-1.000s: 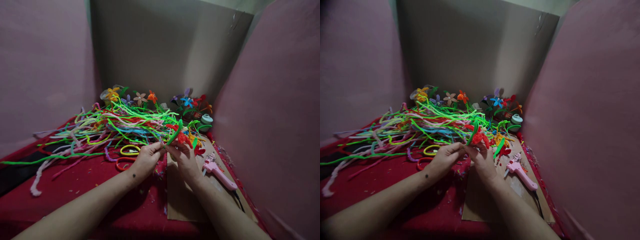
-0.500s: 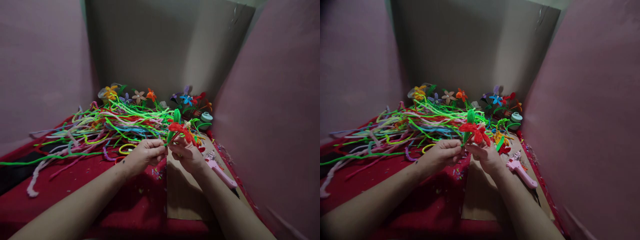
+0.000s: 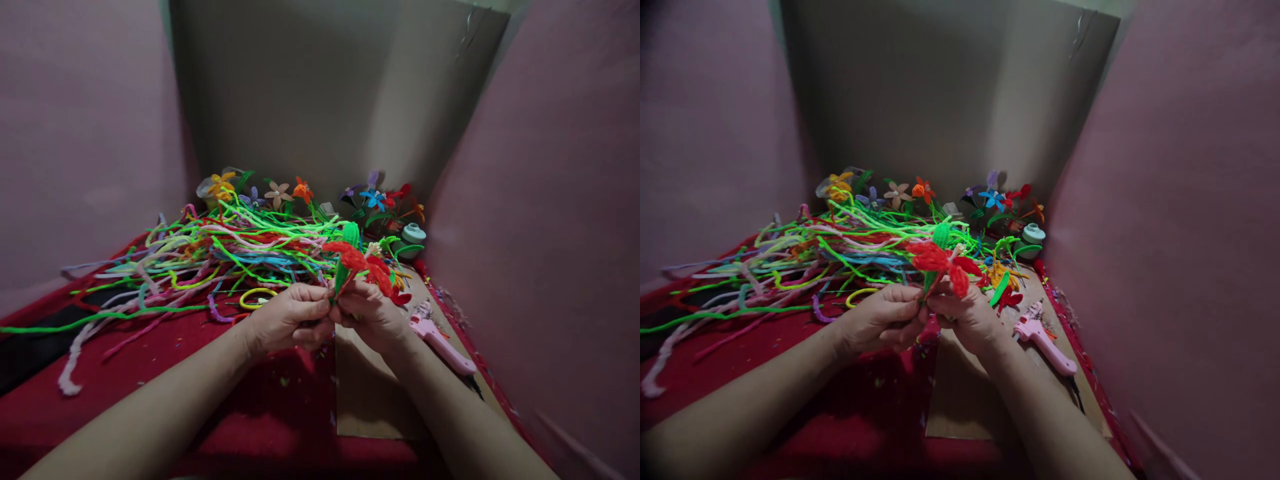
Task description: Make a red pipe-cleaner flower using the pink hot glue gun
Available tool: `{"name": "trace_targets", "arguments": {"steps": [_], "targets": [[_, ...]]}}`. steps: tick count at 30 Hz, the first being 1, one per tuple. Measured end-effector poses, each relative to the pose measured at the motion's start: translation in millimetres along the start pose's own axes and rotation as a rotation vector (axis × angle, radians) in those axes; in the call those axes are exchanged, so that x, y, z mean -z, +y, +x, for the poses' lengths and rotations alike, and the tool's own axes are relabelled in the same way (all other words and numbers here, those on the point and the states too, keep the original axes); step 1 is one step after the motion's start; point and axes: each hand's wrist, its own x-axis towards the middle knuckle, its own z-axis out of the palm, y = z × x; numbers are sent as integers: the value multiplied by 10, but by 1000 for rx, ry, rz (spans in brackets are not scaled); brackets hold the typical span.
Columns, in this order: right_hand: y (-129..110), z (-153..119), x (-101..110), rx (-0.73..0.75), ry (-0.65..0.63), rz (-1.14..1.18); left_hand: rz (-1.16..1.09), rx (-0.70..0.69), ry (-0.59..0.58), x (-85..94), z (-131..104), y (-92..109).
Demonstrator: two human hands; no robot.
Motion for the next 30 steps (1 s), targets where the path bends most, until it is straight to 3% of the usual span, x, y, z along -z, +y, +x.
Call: {"name": "trace_targets", "arguments": {"steps": [3, 7, 9, 13, 17, 21, 24, 27, 30], "targets": [[45, 24, 19, 63, 25, 13, 211, -106, 147, -51, 33, 15], [115, 39, -15, 156, 187, 11, 454, -222, 458, -122, 73, 3], [132, 38, -54, 173, 241, -1, 501, -247, 527, -138, 83, -10], [116, 38, -91, 163, 213, 12, 422, -248, 499, -132, 95, -17], [115, 45, -30, 88, 123, 59, 132, -169, 412, -100, 99, -38], [169, 42, 37, -27, 85, 113, -115, -53, 212, -49, 84, -63], [194, 42, 38, 6, 65, 109, -136, 56, 77, -23, 69, -42], [200, 59, 18, 98, 138, 90, 96, 23, 211, -45, 66, -11], [193, 72, -7, 158, 220, 35, 567, -192, 465, -83, 69, -16]]}}
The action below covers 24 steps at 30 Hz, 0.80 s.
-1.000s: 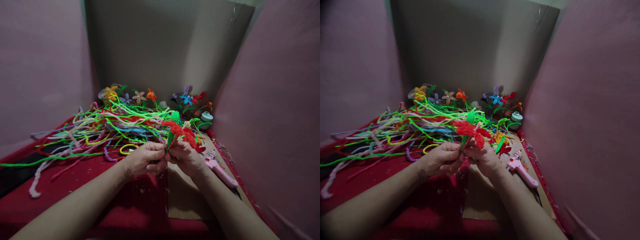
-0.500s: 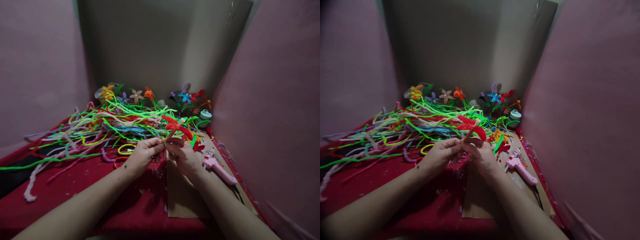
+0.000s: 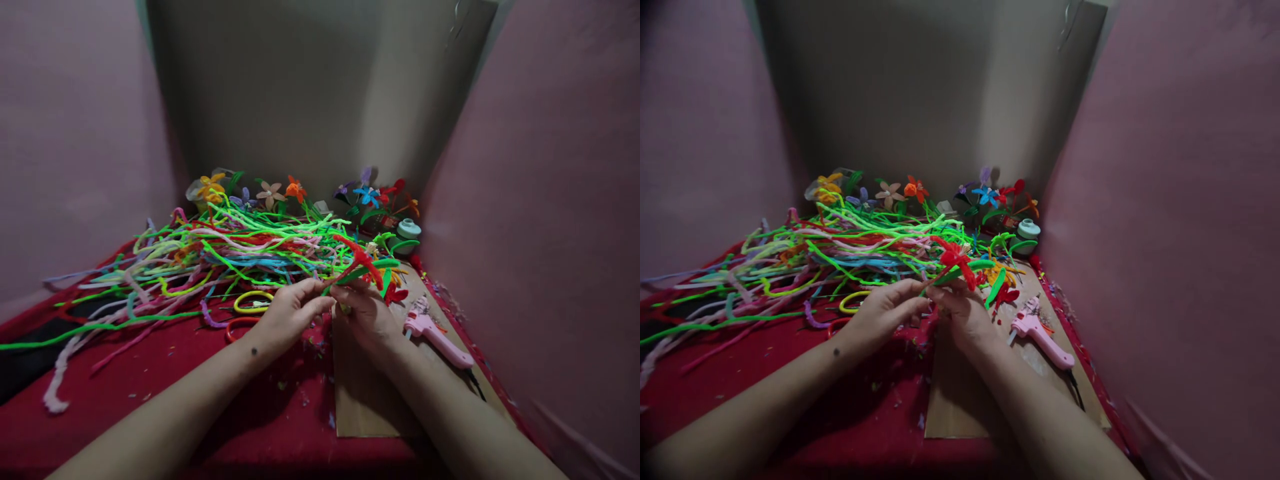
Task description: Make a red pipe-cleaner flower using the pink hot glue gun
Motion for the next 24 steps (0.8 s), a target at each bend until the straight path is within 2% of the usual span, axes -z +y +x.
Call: {"name": "trace_targets", "arguments": {"steps": [2, 4, 9, 13, 16, 18, 20, 22, 24], "targets": [[-16, -12, -28, 45, 4, -45, 200, -119, 102, -19, -4, -13], [-43, -35, -63, 55, -42, -74, 200, -90, 113, -29, 2, -27], [-96, -48, -81, 37, -95, -95, -256, 128, 6, -16, 28, -10], [-81, 8, 17, 0, -116, -100, -555, 237, -187, 19, 28, -43], [-58, 36, 85, -42, -188, -76, -668, 259, -381, 47, 26, -97], [-48, 38, 98, -54, -224, -45, -696, 261, -461, 54, 24, -107], [-45, 30, 85, -37, -194, -24, -619, 247, -424, 44, 20, -84], [-46, 17, 55, -20, -105, -19, -382, 168, -259, 18, 13, -49], [-47, 2, 20, -14, -20, -29, -58, 10, -52, -15, 5, -32]]}}
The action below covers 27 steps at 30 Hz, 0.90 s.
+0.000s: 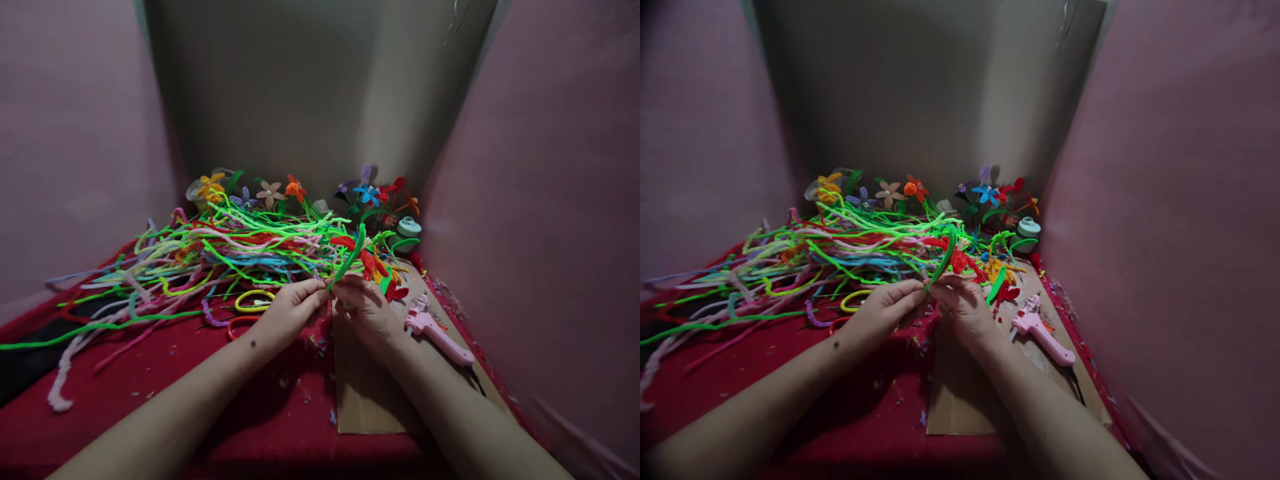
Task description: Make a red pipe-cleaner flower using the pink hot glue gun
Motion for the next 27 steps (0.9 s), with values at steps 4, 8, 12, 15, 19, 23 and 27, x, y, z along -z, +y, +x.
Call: {"name": "trace_targets", "arguments": {"steps": [4, 8, 12, 15, 19, 23, 27], "targets": [[10, -18, -34, 11, 69, -35, 322, -183, 169, -37, 1, -30], [27, 6, 17, -17, -5, -82, 91, 28, 72, -19, 19, -15], [8, 22, 53, -20, -140, -50, -313, 135, -130, 8, 14, 18], [-16, 2, 29, -41, -156, 15, -541, 202, -311, 16, -2, 15], [-5, -11, -6, -1, -51, 53, -311, 153, -215, 7, -5, 15], [41, 7, -24, 42, 53, 42, 297, -190, 133, -11, -5, -18], [44, -8, -57, 70, 33, -27, 360, -219, 200, -16, 0, -55]]}}
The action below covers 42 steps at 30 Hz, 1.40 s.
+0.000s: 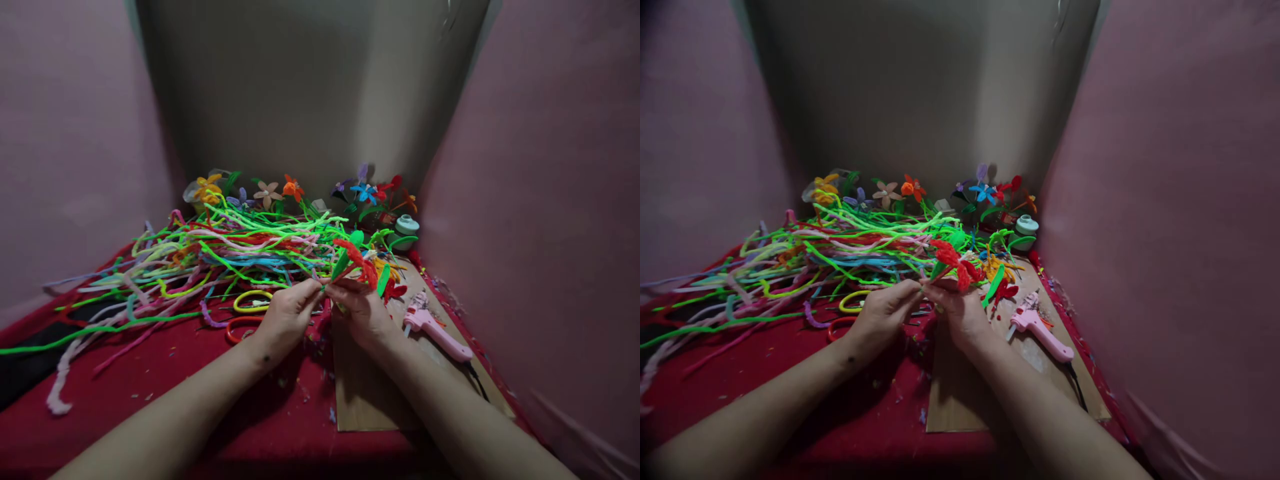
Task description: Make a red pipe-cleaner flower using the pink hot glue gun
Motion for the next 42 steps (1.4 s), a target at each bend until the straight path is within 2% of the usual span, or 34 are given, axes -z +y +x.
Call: {"name": "trace_targets", "arguments": {"steps": [4, 9, 13, 15, 17, 19, 22, 24, 25, 28, 32, 34, 38, 42], "targets": [[-49, -24, -11, -27, -13, -39, -301, 243, -91, 9, 35, 24], [-75, 12, 57, -37, -97, -26, -755, 402, -233, 20, 50, 15], [-68, 39, 105, -161, -161, 58, -1002, 531, -425, 49, 42, -13], [-56, 42, 107, -161, -165, 60, -997, 549, -485, 64, 44, -1], [-30, 44, 96, -102, -130, 44, -850, 505, -457, 64, 44, 26], [5, 43, 75, -48, -65, 47, -547, 363, -314, 47, 33, 50], [48, 22, 33, 5, 2, 7, -69, 74, -47, 13, -9, 44], [55, -4, 8, 59, 18, -68, 86, -31, 8, 1, -33, 17], [52, -19, -2, 82, 26, -109, 112, -34, 0, 1, -37, 4], [24, -56, -18, 82, -5, -163, -1, 131, -66, 14, -15, -4], [-31, -66, -16, 12, -58, -166, -398, 422, -200, 43, 41, 47], [-47, -56, 4, -8, -59, -166, -570, 479, -254, 57, 51, 62], [-16, -21, 87, -35, -146, -57, -844, 559, -408, 94, 41, 35], [52, 5, 126, -159, -224, 56, -951, 591, -590, 125, 33, 3]]}}
